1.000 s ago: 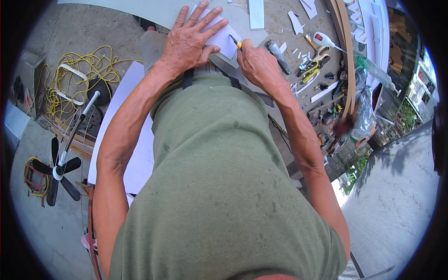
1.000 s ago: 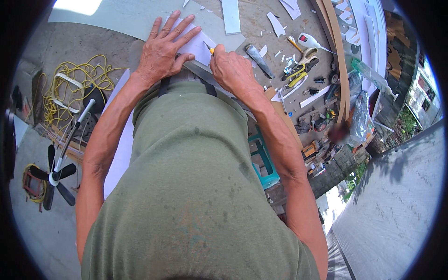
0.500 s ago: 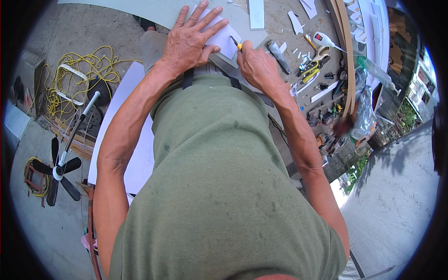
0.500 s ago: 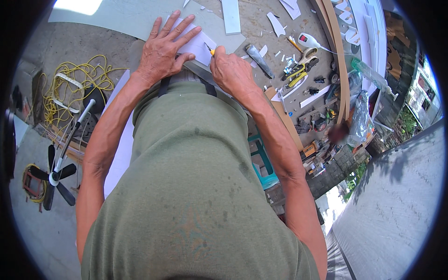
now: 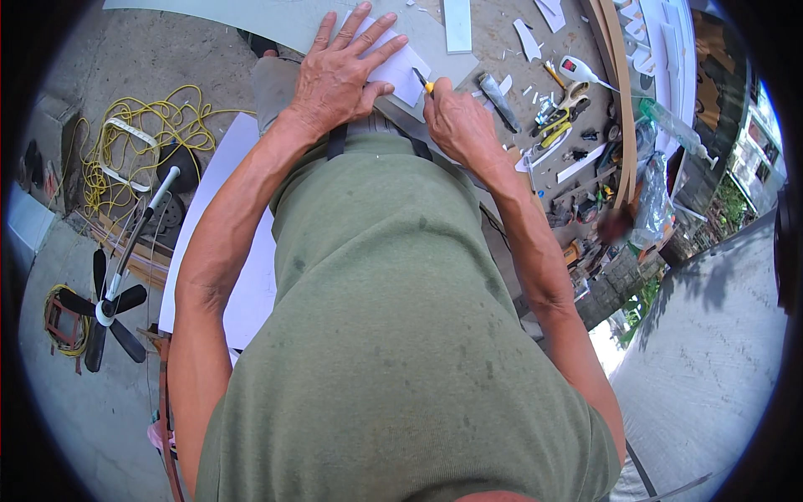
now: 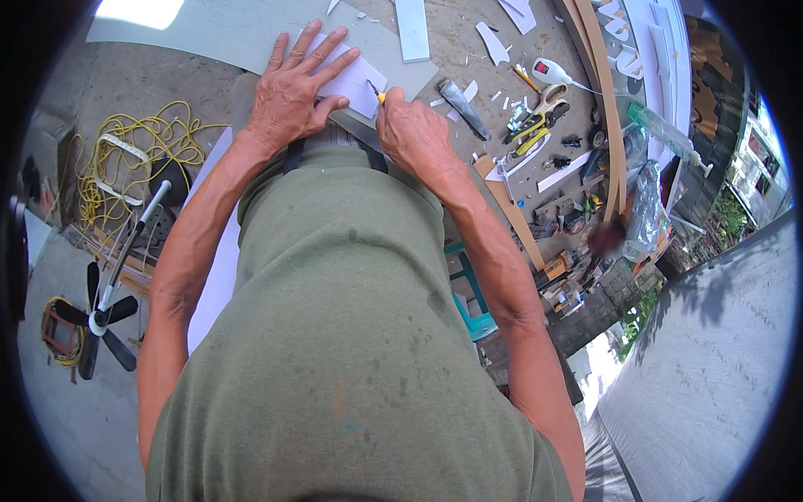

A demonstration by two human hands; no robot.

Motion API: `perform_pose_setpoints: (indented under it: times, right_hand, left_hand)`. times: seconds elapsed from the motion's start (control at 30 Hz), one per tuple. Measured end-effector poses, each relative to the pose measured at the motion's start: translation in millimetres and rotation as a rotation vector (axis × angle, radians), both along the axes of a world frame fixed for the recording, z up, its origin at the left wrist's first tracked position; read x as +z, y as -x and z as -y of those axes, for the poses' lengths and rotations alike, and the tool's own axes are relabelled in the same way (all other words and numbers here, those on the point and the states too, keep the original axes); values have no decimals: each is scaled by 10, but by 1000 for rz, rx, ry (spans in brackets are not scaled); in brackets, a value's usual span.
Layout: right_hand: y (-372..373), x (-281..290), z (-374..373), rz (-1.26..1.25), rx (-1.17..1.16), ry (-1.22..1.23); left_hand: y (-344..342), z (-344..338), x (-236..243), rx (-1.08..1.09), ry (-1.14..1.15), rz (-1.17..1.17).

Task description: Cutting a specific shape out of a white material using a utility knife on a workbench.

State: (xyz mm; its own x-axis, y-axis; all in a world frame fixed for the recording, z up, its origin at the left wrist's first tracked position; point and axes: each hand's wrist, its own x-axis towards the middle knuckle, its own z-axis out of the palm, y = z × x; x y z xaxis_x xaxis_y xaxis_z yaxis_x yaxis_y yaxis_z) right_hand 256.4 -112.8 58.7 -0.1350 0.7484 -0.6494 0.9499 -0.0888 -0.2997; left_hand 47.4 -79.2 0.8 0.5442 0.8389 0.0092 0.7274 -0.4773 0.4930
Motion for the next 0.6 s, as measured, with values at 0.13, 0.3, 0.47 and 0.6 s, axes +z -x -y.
perform_pose_setpoints:
  times: [0.13,0.3,0.47,0.6]
  right_hand:
    - [-2,11,28,1,-3,5]
    - [8,27,22,-6,-7,14]
    - [6,15,52,-7,-22,8]
    - [10,23,55,5,-19,19]
  left_hand:
    - [-6,6,2,3,5,1]
    - [-4,-8,0,5,-3,9]
    - [-1,0,-1,5,0,1]
    - [-3,-1,1,4,0,-6]
